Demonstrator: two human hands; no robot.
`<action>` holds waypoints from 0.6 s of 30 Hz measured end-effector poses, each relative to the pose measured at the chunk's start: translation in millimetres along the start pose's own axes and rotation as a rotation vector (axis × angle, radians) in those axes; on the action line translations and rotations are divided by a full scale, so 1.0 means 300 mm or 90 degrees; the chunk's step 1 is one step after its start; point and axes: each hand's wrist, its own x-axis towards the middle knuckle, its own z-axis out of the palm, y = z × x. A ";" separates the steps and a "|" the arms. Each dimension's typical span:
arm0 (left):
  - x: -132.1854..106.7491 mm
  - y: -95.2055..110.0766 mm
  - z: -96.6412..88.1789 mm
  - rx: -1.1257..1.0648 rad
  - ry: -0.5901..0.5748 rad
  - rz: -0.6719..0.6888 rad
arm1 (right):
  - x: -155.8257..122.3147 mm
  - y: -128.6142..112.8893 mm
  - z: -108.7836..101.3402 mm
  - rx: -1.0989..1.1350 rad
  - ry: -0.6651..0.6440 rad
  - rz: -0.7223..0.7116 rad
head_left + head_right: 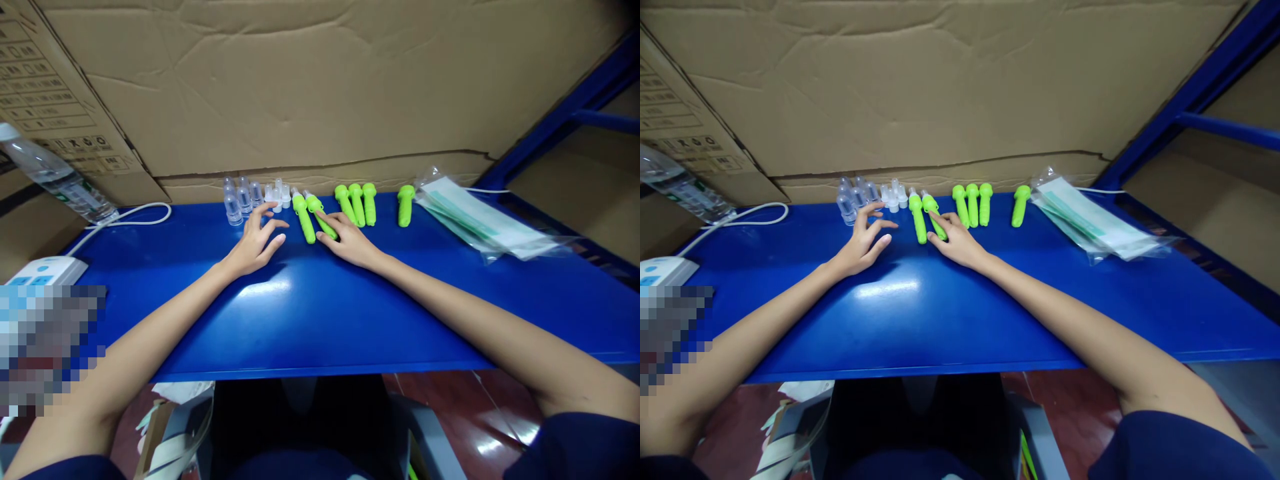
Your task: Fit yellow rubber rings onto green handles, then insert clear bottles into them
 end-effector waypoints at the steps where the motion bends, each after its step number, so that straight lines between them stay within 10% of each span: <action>1: -0.001 -0.001 0.002 0.001 -0.014 -0.001 | -0.003 -0.002 0.004 -0.010 -0.007 -0.003; 18: 0.002 0.001 -0.008 0.090 -0.069 -0.047 | -0.007 -0.014 -0.049 -0.214 0.123 0.016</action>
